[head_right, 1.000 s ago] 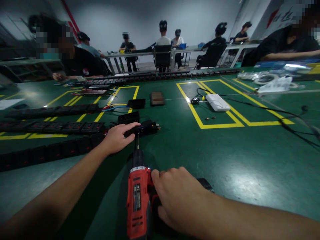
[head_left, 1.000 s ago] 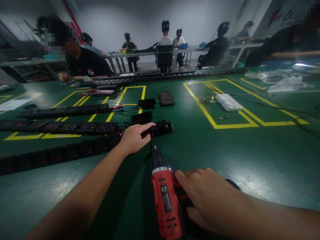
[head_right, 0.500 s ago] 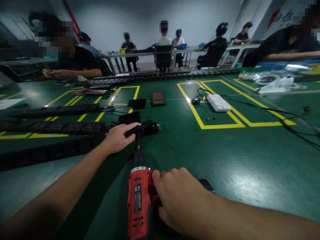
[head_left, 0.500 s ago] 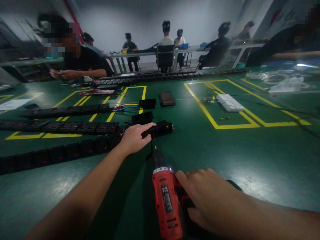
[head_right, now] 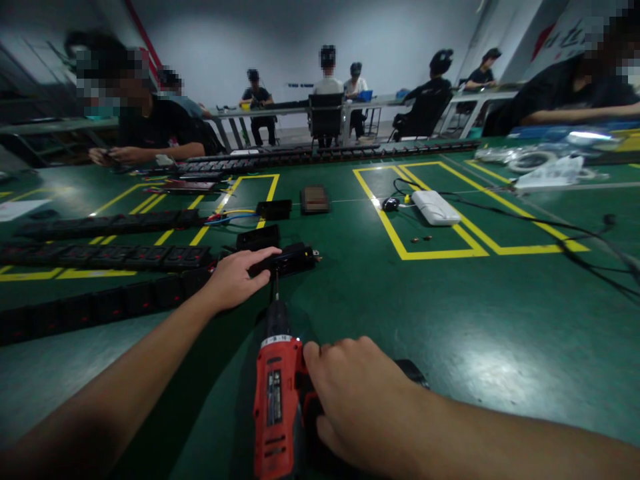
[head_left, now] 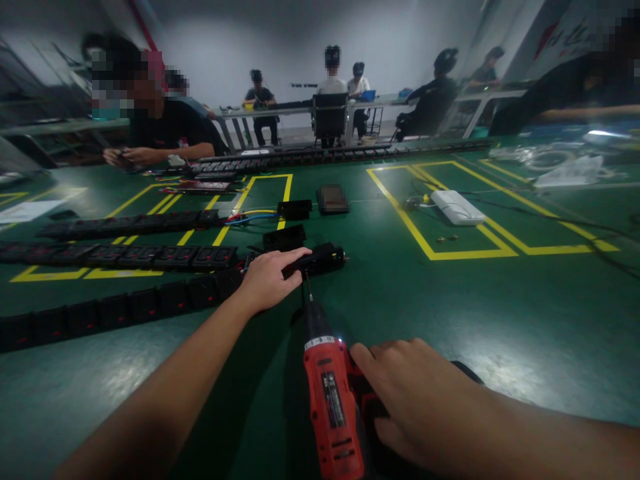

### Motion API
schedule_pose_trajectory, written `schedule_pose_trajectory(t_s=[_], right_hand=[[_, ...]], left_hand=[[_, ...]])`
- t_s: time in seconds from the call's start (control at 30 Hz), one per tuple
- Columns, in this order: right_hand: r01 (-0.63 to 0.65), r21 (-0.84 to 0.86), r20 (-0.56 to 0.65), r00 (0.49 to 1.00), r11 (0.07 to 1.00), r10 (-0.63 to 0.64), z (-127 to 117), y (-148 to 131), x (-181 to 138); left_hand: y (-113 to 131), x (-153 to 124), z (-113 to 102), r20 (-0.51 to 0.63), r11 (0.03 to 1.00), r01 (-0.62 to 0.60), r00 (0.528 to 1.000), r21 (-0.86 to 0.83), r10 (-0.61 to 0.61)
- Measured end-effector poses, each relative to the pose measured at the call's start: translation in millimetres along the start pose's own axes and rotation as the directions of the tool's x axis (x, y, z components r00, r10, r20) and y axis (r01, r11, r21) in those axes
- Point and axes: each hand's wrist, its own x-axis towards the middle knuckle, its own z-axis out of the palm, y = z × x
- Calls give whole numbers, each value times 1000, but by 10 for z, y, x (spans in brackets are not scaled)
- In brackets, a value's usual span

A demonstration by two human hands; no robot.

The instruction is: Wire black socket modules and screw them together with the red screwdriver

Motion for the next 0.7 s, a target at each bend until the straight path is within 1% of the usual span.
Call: schedule_pose_trajectory(t_s=[0.33,0.5,0.7], right_hand=[[1,-11,0,1000,1000,-1,6,1,9],[-12,-7,25,1000,1000,12,3,1,12],[-9,2,0,1000,1000,9,29,15,11]], left_hand=[[-13,-10,7,-3,1000,-2,1000,-9,2],[-1,-5,3,-1,1000,-1,1000,-6,1],[2,-8,7,-1,1000,-3,1000,-8,3]])
